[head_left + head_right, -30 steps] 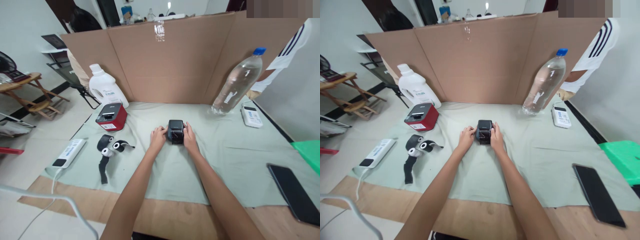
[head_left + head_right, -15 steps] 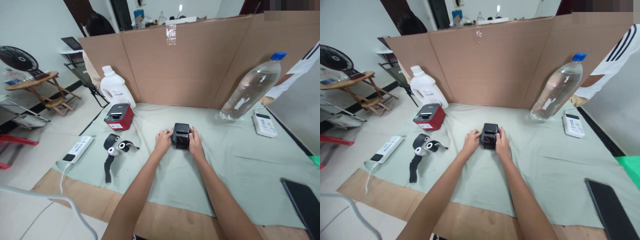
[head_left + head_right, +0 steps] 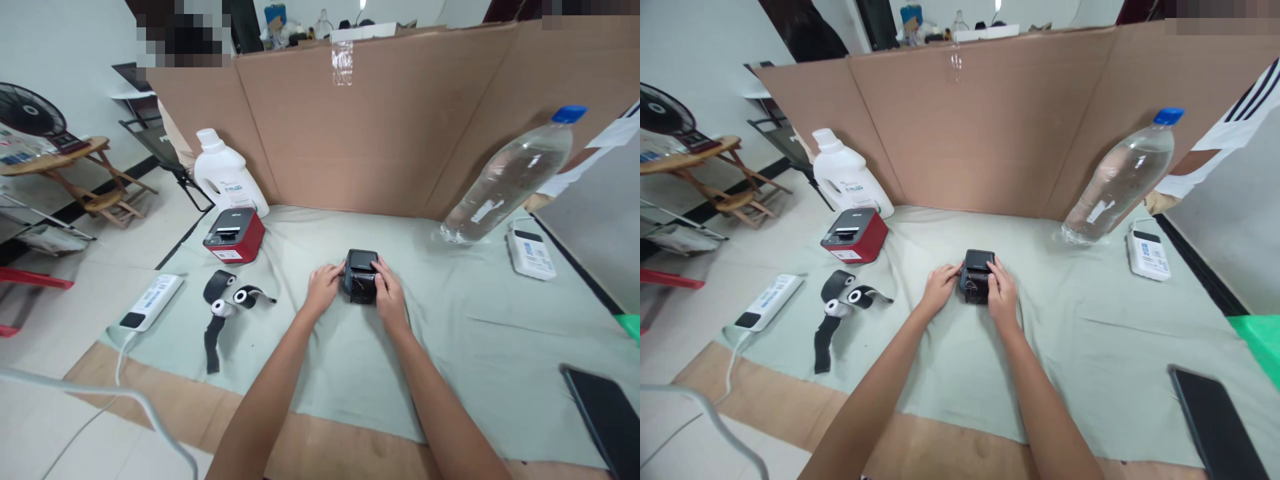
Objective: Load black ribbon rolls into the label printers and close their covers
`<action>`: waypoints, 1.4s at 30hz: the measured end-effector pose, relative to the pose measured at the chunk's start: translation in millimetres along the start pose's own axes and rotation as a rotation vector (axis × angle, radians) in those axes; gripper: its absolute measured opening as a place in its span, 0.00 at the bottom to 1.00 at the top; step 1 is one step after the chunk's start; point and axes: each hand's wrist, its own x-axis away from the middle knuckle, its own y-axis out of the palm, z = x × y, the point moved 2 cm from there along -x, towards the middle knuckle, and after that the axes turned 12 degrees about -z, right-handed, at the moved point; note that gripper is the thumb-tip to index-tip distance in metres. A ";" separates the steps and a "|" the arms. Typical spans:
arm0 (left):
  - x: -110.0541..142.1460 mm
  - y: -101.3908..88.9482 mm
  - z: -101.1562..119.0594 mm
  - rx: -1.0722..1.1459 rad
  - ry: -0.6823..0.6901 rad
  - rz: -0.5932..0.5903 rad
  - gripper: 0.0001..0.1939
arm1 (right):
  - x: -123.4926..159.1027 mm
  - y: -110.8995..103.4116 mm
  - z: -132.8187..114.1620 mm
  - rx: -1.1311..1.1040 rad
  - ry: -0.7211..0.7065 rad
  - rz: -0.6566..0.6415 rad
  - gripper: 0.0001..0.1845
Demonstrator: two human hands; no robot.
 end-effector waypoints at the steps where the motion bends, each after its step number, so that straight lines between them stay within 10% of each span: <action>1: 0.2 0.2 0.0 -0.006 0.001 0.000 0.29 | -0.2 0.2 -0.2 0.041 -0.003 0.007 0.24; 42: 5.7 -0.9 4.3 -0.147 -0.004 0.016 0.31 | 6.4 -2.5 3.7 -0.048 0.051 0.085 0.33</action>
